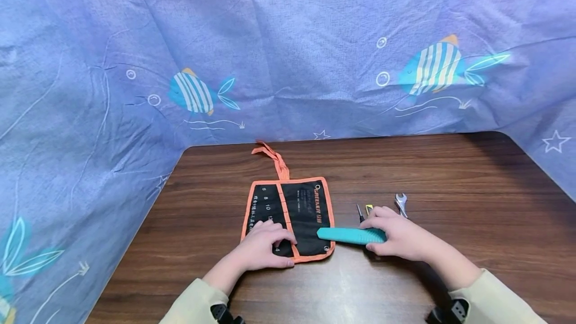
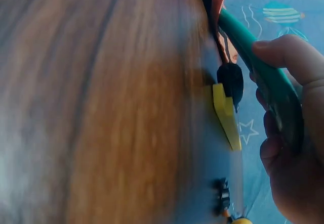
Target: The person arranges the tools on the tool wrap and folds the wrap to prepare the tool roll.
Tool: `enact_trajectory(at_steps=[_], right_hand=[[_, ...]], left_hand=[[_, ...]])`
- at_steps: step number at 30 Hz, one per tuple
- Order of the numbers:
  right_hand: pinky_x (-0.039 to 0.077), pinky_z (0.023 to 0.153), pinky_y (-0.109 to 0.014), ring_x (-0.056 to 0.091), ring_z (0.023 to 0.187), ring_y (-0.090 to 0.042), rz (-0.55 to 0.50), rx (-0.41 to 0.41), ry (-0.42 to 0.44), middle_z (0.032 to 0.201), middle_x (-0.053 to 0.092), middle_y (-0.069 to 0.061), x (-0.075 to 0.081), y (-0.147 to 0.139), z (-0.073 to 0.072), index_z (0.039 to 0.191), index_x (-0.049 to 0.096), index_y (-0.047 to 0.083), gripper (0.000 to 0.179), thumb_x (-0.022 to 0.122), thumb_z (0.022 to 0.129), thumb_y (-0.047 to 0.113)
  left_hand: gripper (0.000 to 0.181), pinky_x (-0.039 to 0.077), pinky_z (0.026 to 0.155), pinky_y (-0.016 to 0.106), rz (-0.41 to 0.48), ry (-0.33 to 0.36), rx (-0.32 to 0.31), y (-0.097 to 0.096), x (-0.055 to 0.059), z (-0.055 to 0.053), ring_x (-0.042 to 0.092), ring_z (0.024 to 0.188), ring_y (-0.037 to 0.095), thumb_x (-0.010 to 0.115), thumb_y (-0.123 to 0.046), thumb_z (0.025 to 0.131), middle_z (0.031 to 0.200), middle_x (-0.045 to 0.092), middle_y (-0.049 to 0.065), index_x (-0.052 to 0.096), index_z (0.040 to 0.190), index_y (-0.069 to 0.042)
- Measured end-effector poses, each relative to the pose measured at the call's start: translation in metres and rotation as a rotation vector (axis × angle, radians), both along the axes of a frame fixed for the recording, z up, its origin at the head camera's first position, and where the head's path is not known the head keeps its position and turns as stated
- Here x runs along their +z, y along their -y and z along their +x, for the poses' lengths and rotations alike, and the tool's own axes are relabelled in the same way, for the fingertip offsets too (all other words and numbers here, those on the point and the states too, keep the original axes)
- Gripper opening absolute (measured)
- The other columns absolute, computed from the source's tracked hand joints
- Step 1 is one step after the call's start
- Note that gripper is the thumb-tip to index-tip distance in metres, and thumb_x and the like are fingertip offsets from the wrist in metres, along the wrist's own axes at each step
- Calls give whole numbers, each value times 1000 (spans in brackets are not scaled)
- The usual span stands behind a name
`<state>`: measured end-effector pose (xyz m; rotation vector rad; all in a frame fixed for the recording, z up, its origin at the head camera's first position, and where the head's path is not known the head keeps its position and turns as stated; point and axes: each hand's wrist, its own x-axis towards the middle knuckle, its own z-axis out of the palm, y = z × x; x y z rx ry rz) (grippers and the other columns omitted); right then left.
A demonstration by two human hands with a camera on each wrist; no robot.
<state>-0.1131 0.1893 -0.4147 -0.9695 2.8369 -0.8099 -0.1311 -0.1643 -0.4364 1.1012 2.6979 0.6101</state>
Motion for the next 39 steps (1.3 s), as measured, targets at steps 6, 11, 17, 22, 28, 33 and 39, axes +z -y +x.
enact_trajectory(at_steps=[6,11,17,22,28,33,39], right_hand=[[40,69,-24,41,86,-5,8,78,-1,93,47,15,4,6,1,103,69,18,28,72,77,26],[41,71,-24,43,88,-6,-3,150,-9,94,48,15,4,10,1,102,70,20,26,73,77,25],[39,69,-22,42,86,-6,7,196,26,92,46,15,3,20,0,103,70,21,25,72,78,27],[38,68,-20,41,84,-4,2,220,32,91,46,15,2,29,-1,104,70,22,26,72,79,26],[38,69,-21,41,86,-6,2,232,49,92,46,15,2,40,-2,105,69,22,26,71,80,26],[38,68,-22,41,87,-7,29,211,97,93,46,14,2,47,-3,108,69,20,28,69,82,29],[39,74,-25,42,90,-8,33,197,91,96,48,13,-2,59,-4,110,69,19,31,69,82,29]], left_hand=[[35,30,68,30,18,4,9,1,-2,0,38,72,5,61,-62,78,77,45,-19,62,106,-40],[33,30,68,30,34,-2,8,1,-2,-1,39,71,5,62,-59,79,76,46,-19,63,105,-40],[32,30,68,30,35,-7,14,1,-4,0,39,70,4,63,-59,79,75,45,-19,63,104,-39],[30,30,67,30,47,-14,17,1,-5,0,38,69,4,63,-57,80,75,45,-19,63,104,-39],[29,30,68,30,52,-8,18,0,-4,0,39,69,4,64,-55,80,74,45,-18,63,104,-39],[31,29,67,30,44,-9,21,0,-2,0,38,69,4,64,-55,80,73,44,-18,64,105,-38],[34,29,67,29,35,-12,22,1,-1,0,39,70,4,64,-55,80,75,45,-19,63,110,-39]])
